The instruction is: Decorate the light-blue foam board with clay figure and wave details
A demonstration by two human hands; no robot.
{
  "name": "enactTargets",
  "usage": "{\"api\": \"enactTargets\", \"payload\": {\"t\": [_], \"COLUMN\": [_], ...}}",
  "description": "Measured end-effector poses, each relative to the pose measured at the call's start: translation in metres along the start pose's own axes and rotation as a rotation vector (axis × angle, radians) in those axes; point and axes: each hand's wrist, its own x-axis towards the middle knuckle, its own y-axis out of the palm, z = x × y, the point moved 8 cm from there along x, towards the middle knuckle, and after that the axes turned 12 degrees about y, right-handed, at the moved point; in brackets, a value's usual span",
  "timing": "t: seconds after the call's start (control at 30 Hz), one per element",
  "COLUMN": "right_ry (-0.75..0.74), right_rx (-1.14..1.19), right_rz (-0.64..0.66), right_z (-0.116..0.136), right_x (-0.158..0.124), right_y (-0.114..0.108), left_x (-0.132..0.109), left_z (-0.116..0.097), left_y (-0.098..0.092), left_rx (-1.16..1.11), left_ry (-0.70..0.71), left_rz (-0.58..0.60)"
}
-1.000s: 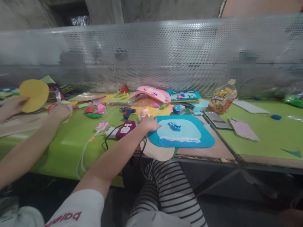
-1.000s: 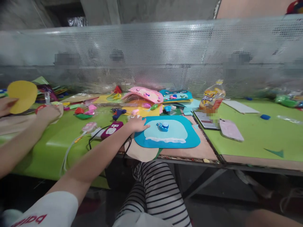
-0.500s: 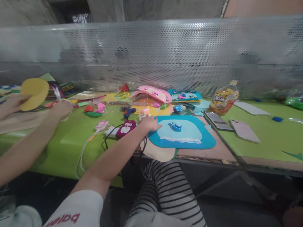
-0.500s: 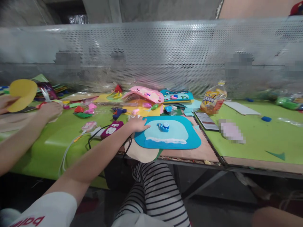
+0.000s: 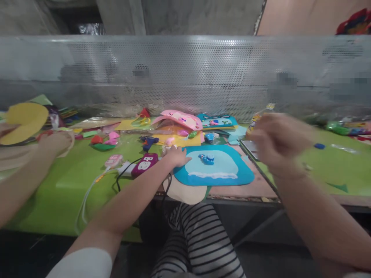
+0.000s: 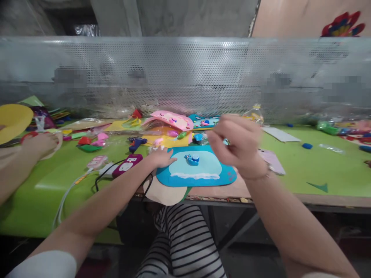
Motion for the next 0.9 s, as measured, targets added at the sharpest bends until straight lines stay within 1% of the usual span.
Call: {"api": "enactTargets", "payload": {"t": [0.07,0.1,0.17,0.23,0.27,0.3,0.37,0.47,0.57,0.67,0.73,0.8,0.83,0.87,0.9], "right_ry": [0.01,0.04,0.151,0.303,0.319,0.301,0.252,0.201,0.191,0.198,0.22,0.262,0.288,0.314,0.336], "right_rx": [-0.068,-0.101,-0.139,-0.165,-0.17,-0.172,-0.215,-0.283,-0.277,-0.245,-0.23,-0.221,-0.216,-0.21,-0.201], "right_rz": [0.04,0.075,0.16,0.237,0.293,0.34,0.386,0.508,0.567,0.574,0.571,0.564,0.56,0.557,0.556], "right_z": [-0.019,-0.036,-0.082,-0.134,-0.153,-0.167,-0.186,-0.197,-0.198,-0.197,-0.199,-0.203,-0.205,-0.207,-0.21], "right_x": [0.012,0.016,0.019,0.01,0.003,-0.006,-0.022,-0.041,-0.048,-0.049,-0.049,-0.051,-0.052,-0.052,-0.053], "right_y": [0.026,0.044,0.083,0.119,0.135,0.148,0.166,0.186,0.195,0.197,0.196,0.195,0.195,0.195,0.195], "left_x": [0.0,0.0,0.0,0.0,0.0,-0.001,-0.001,0.0,-0.001,-0.009,-0.018,-0.029,-0.035,-0.04,-0.046], "left_z": [-0.001,-0.001,-0.001,-0.002,-0.002,-0.002,-0.002,-0.002,-0.001,0.001,0.008,0.027,0.041,0.059,0.082], "left_y": [0.0,0.0,-0.001,-0.002,-0.002,-0.002,-0.002,0.0,-0.004,-0.019,-0.038,-0.063,-0.073,-0.081,-0.087], "left_rx": [0.0,0.001,0.008,0.014,0.013,0.01,-0.004,-0.04,-0.031,0.033,0.069,0.104,0.112,0.106,0.095], "left_ry": [0.002,0.006,0.015,0.027,0.031,0.036,0.037,0.022,0.005,0.001,0.006,-0.041,-0.063,-0.085,-0.142], "left_rz": [0.003,0.005,0.004,0.001,0.0,-0.001,0.006,0.003,-0.06,-0.108,-0.155,-0.238,-0.267,-0.286,-0.308]}}
